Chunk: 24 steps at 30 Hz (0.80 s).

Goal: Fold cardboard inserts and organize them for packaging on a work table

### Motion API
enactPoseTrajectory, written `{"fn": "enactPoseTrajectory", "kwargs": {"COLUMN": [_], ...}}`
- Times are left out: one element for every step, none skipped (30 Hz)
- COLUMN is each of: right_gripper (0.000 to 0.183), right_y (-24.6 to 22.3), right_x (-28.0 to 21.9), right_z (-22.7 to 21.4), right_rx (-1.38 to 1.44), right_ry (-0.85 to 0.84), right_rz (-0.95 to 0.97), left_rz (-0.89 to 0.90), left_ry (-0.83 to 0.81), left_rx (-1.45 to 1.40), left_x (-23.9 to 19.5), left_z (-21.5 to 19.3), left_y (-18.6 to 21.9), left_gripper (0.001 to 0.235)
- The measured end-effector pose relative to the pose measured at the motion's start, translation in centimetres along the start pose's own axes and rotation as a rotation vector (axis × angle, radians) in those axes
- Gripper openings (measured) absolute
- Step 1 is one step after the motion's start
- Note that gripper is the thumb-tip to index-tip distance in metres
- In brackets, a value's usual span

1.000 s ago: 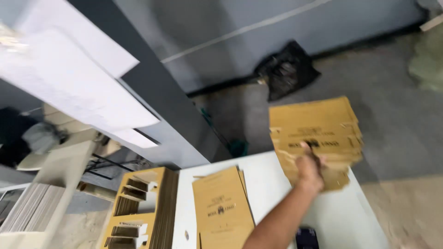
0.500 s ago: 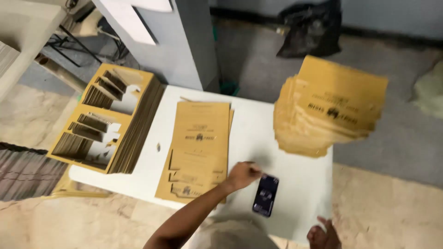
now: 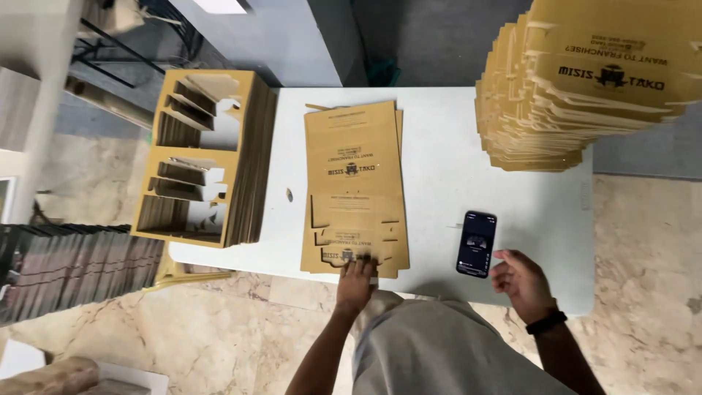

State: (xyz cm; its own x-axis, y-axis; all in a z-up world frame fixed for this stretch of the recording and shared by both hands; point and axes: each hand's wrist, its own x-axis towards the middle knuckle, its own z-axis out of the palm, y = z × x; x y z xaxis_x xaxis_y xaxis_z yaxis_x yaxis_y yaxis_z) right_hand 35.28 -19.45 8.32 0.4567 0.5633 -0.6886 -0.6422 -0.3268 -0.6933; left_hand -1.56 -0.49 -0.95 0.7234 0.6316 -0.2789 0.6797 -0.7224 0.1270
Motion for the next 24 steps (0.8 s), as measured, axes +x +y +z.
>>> {"fn": "enactPoseTrajectory", "kwargs": {"right_gripper": [0.035, 0.035, 0.037, 0.038, 0.038, 0.037, 0.036, 0.036, 0.033, 0.030, 0.030, 0.031, 0.032, 0.032, 0.031, 0.030, 0.030, 0.032, 0.034, 0.034, 0.031, 0.029, 0.029, 0.030], "right_y": [1.0, 1.0, 1.2, 1.4, 2.0, 2.6, 3.4, 3.3, 2.5, 1.6, 2.2, 2.9, 3.9, 4.2, 4.0, 3.9, 4.7, 5.6, 6.8, 6.1, 5.9, 5.7, 6.7, 7.7], "right_x": [0.7, 0.1, -0.5, -1.0, -1.1, -1.2, -1.2, -3.0, -4.1, -5.3, -5.2, -5.2, -5.7, -7.0, -7.9, -8.8, -9.1, -9.3, -10.1, -11.1, -12.3, -13.4, -13.8, -14.1], "right_z": [-0.2, 0.3, 0.8, 1.3, 1.0, 0.8, 1.2, 2.7, 4.0, 5.3, 5.7, 6.1, 6.1, 7.2, 8.4, 9.6, 10.5, 11.2, 11.3, 13.1, 15.0, 16.8, 17.6, 18.5], "right_rx": [-0.022, -0.029, -0.032, -0.035, -0.030, -0.051, -0.062, -0.047, -0.025, -0.001, 0.007, 0.024, 0.042, 0.052, 0.053, 0.054, 0.060, 0.078, 0.094, 0.098, 0.097, 0.095, 0.109, 0.106], "right_ry": [-0.015, 0.000, 0.005, 0.010, 0.023, 0.034, 0.042, 0.051, 0.100, 0.149, 0.157, 0.170, 0.194, 0.214, 0.234, 0.255, 0.277, 0.271, 0.283, 0.322, 0.309, 0.295, 0.323, 0.310], "right_rz": [0.033, 0.031, 0.046, 0.060, 0.070, 0.077, 0.081, 0.087, 0.071, 0.055, 0.056, 0.043, 0.036, 0.042, 0.034, 0.026, 0.021, -0.001, -0.019, -0.019, -0.027, -0.034, -0.033, -0.037], "left_rz": [-0.047, -0.037, -0.032, -0.027, -0.017, -0.003, 0.013, 0.025, -0.010, -0.045, -0.036, 0.003, 0.051, 0.070, 0.062, 0.050, 0.071, 0.075, 0.077, 0.098, 0.091, 0.078, 0.092, 0.146], "left_ry": [-0.068, -0.070, -0.112, -0.154, -0.167, -0.169, -0.167, -0.178, -0.268, -0.358, -0.363, -0.340, -0.326, -0.340, -0.198, -0.056, -0.066, -0.047, -0.048, -0.082, -0.087, -0.095, -0.127, -0.147], "left_rx": [-0.013, -0.026, -0.031, -0.036, -0.037, -0.070, -0.093, -0.084, -0.123, -0.160, -0.155, -0.112, -0.072, -0.071, -0.417, -0.763, -0.769, -1.056, -1.353, -1.368, -1.482, -1.597, -1.597, -1.630], "left_x": [0.3, 0.7, 1.2, 1.7, 1.2, 0.8, 0.7, -0.1, 0.5, 1.2, 1.5, 1.9, 1.8, 1.7, 2.2, 2.8, 3.7, 4.8, 5.8, 5.8, 5.5, 5.4, 4.6, 3.7], "left_z": [-0.4, -0.4, -0.5, -0.6, -3.0, -5.4, -8.2, -8.2, -8.1, -8.0, -9.3, -10.5, -11.4, -14.4, -17.6, -20.7, -23.1, -25.4, -27.2, -30.0, -32.8, -35.5, -38.0, -40.6], "left_y": [-0.1, -0.4, -0.8, -1.3, -0.7, -0.2, -0.4, -1.4, -2.1, -2.8, -3.4, -4.0, -4.1, -4.5, -4.8, -5.1, -5.8, -6.5, -6.6, -6.3, -6.0, -5.7, -5.2, -4.6], "left_gripper": [0.066, 0.066, 0.055, 0.046, 0.046, 0.042, 0.038, 0.038, 0.039, 0.040, 0.040, 0.033, 0.029, 0.029, 0.022, 0.016, 0.016, 0.016, 0.017, 0.017, 0.023, 0.030, 0.030, 0.039]}}
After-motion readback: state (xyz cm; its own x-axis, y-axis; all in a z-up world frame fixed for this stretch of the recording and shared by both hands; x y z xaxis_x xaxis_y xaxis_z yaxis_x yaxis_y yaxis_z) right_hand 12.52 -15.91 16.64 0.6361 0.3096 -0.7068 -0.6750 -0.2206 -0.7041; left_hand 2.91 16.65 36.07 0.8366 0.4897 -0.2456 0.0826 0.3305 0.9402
